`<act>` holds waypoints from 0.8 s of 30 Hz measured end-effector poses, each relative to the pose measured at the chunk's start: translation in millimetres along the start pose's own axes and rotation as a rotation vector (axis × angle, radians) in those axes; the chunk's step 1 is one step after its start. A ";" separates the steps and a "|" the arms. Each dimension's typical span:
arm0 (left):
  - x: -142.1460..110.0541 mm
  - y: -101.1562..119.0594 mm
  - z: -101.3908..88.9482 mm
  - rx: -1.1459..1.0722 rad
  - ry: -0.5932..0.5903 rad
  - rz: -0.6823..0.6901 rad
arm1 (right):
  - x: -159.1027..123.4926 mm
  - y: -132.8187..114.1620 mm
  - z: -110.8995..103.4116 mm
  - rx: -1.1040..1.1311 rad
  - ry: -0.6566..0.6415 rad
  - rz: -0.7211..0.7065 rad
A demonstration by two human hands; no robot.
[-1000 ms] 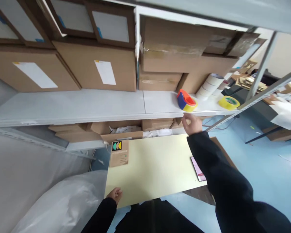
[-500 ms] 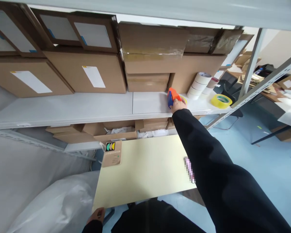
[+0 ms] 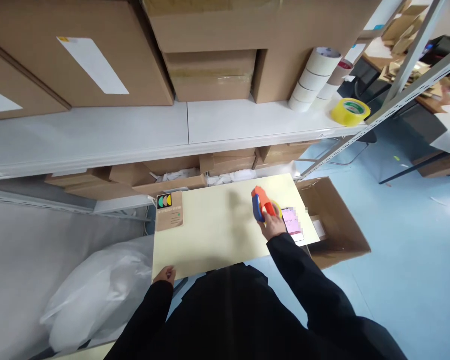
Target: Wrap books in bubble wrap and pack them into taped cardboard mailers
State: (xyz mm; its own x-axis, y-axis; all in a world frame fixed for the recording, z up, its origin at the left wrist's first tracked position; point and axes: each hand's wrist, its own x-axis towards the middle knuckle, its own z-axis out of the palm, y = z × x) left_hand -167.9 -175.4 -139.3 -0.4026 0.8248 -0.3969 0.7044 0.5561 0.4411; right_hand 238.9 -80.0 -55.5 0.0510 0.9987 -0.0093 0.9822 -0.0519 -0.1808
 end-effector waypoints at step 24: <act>-32.9 123.1 2.6 -0.037 -0.184 0.332 | -30.6 35.6 97.8 0.126 -0.170 -0.044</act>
State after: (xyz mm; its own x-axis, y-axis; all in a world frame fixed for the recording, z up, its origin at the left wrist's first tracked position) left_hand -66.5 -134.4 -74.0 -0.0415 0.9305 -0.3639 0.7558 0.2674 0.5977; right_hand 254.6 -112.4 -157.9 -0.0330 0.9862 -0.1624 0.9519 -0.0186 -0.3058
